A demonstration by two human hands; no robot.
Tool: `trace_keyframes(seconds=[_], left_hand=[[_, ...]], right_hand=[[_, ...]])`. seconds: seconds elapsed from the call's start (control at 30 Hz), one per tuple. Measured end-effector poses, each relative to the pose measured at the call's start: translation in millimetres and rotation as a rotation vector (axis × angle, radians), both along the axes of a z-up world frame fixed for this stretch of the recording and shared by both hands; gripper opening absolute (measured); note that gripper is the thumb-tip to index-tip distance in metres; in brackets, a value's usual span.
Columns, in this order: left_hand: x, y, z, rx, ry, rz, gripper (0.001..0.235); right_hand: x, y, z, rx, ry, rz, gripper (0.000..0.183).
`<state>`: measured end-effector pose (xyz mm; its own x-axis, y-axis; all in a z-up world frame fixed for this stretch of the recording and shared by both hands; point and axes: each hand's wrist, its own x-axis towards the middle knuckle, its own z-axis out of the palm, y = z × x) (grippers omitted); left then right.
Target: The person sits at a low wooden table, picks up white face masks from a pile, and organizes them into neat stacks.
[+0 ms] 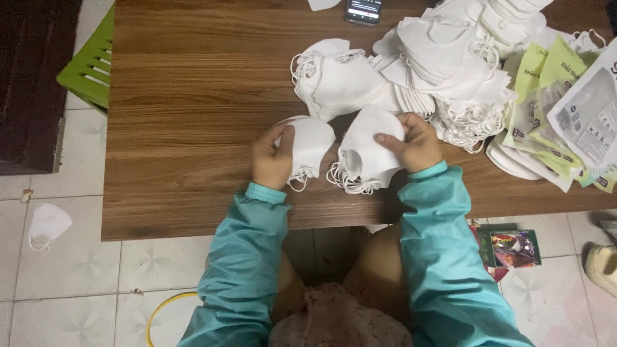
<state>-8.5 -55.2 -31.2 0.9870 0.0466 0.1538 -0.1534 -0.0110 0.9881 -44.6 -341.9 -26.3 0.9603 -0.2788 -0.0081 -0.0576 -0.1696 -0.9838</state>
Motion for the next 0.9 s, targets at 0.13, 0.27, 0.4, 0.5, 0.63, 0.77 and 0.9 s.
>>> trace_keyframes(seconds=[0.13,0.27,0.4,0.5,0.63,0.77,0.9], left_hand=[[-2,0,5,0.001,0.157,-0.066,0.023],[-3,0,3,-0.047,0.262,-0.160,0.026],[-5,-2,-4,-0.070,0.309,-0.211,0.027],[-4,-3,1,-0.011,0.355,-0.257,0.027],[-6,-7,-1,-0.037,0.373,-0.280,0.028],[-10,-11,-1,-0.047,0.388,-0.303,0.033],[-8,-11,0,0.017,0.332,-0.255,0.030]], right_hand=[[-1,18,5,0.124,0.010,0.162,0.034],[1,38,0,0.137,0.061,0.295,0.029],[3,48,-5,0.106,0.106,0.321,0.034],[4,50,-7,0.108,0.114,0.343,0.029],[3,52,-8,0.109,0.115,0.332,0.029],[4,55,-11,0.103,0.124,0.337,0.029],[0,60,1,0.069,0.113,0.310,0.034]])
